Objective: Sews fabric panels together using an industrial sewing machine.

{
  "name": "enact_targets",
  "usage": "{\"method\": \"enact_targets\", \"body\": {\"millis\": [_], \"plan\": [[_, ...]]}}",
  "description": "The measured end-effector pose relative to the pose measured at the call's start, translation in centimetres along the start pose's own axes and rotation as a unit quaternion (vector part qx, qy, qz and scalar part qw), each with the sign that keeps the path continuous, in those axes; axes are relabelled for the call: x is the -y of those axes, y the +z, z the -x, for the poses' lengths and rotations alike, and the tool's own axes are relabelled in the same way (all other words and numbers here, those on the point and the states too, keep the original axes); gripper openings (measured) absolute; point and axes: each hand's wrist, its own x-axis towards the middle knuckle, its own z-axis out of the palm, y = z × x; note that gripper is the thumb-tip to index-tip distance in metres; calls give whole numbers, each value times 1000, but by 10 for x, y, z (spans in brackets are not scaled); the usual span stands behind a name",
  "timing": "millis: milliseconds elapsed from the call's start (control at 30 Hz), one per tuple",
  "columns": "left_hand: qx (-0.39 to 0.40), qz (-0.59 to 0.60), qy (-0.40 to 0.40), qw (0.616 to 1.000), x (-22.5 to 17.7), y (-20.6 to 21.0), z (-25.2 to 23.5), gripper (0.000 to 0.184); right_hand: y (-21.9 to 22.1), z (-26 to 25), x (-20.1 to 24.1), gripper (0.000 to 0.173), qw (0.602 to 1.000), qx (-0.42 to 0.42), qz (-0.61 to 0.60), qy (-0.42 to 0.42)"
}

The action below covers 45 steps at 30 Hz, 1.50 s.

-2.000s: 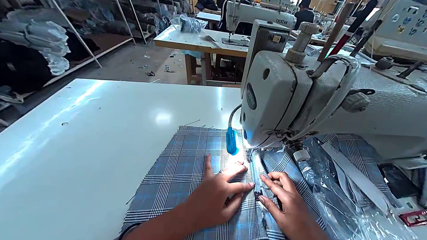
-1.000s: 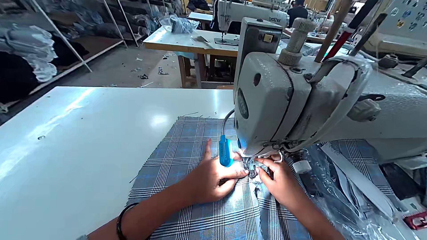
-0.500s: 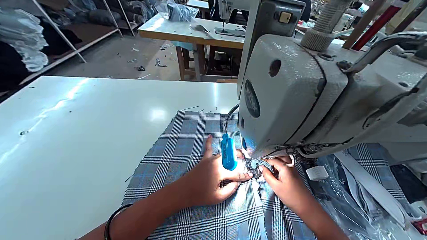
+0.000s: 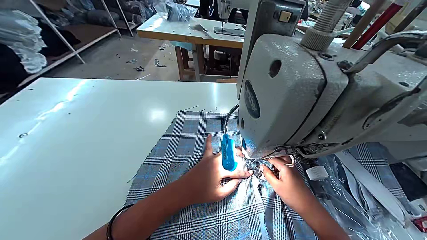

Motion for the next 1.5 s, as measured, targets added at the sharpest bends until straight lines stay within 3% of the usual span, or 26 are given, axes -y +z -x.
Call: {"method": "enact_targets", "body": {"millis": [633,767,833,1000,1167,1267,1333,1500], "plan": [[61,16,-40,997,-11,-7,-1,34,-7,-1,1,30,998,61,-1,-7],[69,-7,-35,997,-36,-7,20,34,-8,30,-1,49,996,61,-31,-50],[67,-16,-30,997,-48,-6,33,35,-11,52,0,49,995,55,-37,-68],[58,-21,-19,998,-58,-2,44,36,-26,78,15,48,994,92,-66,-8],[-8,-22,-176,984,-24,-13,12,36,-22,49,8,40,994,80,-61,38],[98,-83,-265,956,-12,-21,-9,51,-22,47,14,38,998,50,-8,30],[130,-95,-269,949,-17,-17,-15,58,-29,55,14,41,998,51,12,25],[129,-92,-231,960,-47,-3,2,70,-49,98,6,41,997,79,11,23]]}}
